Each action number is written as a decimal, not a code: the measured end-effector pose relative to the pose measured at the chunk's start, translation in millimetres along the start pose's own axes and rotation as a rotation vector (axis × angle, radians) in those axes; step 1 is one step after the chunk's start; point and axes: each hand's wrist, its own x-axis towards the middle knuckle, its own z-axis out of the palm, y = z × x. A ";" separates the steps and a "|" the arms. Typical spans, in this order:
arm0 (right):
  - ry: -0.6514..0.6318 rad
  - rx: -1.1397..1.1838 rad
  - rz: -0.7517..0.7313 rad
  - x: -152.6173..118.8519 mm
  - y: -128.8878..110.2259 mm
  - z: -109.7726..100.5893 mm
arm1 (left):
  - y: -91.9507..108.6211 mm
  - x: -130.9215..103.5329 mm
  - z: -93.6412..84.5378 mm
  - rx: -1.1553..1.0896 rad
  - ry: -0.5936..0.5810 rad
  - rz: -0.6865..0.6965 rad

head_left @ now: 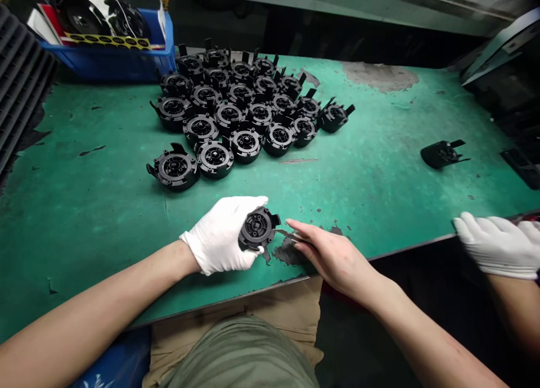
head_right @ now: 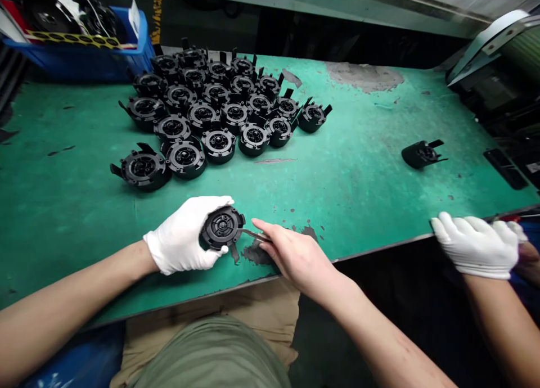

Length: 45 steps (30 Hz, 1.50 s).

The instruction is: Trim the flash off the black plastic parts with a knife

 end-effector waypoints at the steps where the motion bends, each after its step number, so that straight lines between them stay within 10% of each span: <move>1: 0.005 -0.001 0.027 -0.6 -4.1 3.5 | -0.5 -1.1 -0.1 -0.005 -0.010 -0.008; 18: 0.061 -0.384 0.068 4.0 -46.4 2.8 | -4.2 -4.1 8.0 0.044 -0.078 -0.101; 45: 0.064 -0.348 -0.055 6.2 -25.0 -3.3 | 0.5 4.3 2.8 0.014 -0.092 -0.084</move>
